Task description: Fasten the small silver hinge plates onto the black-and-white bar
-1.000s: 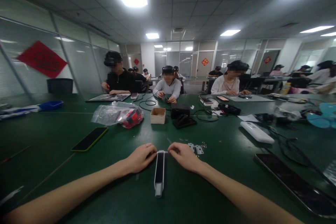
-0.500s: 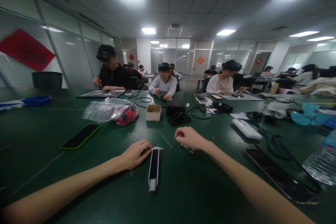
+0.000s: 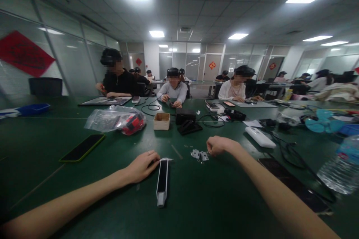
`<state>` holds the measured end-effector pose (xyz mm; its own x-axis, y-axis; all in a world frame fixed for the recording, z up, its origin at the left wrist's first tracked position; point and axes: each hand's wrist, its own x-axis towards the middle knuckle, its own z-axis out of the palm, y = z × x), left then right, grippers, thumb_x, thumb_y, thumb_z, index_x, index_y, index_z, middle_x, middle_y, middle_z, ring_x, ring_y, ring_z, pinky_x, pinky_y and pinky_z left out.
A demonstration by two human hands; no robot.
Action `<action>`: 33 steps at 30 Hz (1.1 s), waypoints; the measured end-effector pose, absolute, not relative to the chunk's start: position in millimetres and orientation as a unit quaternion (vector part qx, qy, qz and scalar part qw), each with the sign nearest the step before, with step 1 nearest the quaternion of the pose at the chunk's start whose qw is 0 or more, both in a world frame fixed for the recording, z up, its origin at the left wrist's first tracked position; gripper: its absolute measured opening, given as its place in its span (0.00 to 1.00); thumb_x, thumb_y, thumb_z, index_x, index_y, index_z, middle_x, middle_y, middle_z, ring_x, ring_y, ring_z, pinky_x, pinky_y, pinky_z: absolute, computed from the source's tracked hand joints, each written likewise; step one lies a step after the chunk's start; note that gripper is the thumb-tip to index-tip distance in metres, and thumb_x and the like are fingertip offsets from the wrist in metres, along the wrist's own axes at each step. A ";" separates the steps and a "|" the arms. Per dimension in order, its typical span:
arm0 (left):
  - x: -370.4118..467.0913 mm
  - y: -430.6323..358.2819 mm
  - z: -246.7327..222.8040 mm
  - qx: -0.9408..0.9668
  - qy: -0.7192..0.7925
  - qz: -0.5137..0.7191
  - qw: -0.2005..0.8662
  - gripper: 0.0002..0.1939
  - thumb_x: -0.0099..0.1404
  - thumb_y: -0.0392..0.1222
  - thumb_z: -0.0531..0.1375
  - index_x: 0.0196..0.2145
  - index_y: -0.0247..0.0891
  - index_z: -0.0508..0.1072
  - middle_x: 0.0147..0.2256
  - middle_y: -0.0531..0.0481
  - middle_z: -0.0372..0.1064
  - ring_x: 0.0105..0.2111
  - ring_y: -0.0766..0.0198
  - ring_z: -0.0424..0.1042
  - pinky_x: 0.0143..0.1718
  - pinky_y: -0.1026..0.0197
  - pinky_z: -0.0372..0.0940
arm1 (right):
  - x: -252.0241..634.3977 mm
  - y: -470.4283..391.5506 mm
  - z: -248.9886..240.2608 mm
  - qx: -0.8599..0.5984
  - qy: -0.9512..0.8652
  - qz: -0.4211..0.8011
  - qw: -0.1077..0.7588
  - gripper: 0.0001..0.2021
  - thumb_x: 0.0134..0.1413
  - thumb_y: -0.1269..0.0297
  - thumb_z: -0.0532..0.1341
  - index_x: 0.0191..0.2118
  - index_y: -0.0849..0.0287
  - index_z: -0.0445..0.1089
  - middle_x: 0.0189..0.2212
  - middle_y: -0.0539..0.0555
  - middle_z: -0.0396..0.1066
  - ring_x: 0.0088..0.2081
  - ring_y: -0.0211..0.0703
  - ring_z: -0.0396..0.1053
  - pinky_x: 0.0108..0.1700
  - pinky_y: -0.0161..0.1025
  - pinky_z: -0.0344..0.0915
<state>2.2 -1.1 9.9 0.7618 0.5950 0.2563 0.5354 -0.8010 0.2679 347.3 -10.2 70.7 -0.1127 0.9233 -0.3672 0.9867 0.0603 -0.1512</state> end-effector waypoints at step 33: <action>2.3 -5.0 14.4 0.934 0.308 0.163 0.080 0.06 0.68 0.38 0.50 0.38 0.37 0.66 0.36 0.48 0.65 0.35 0.63 0.65 0.35 0.63 0.61 | 283.0 -41.1 71.4 0.678 0.726 -0.088 0.072 0.08 0.34 0.73 0.65 0.28 0.59 0.71 0.34 0.58 0.71 0.36 0.52 0.71 0.31 0.39 0.63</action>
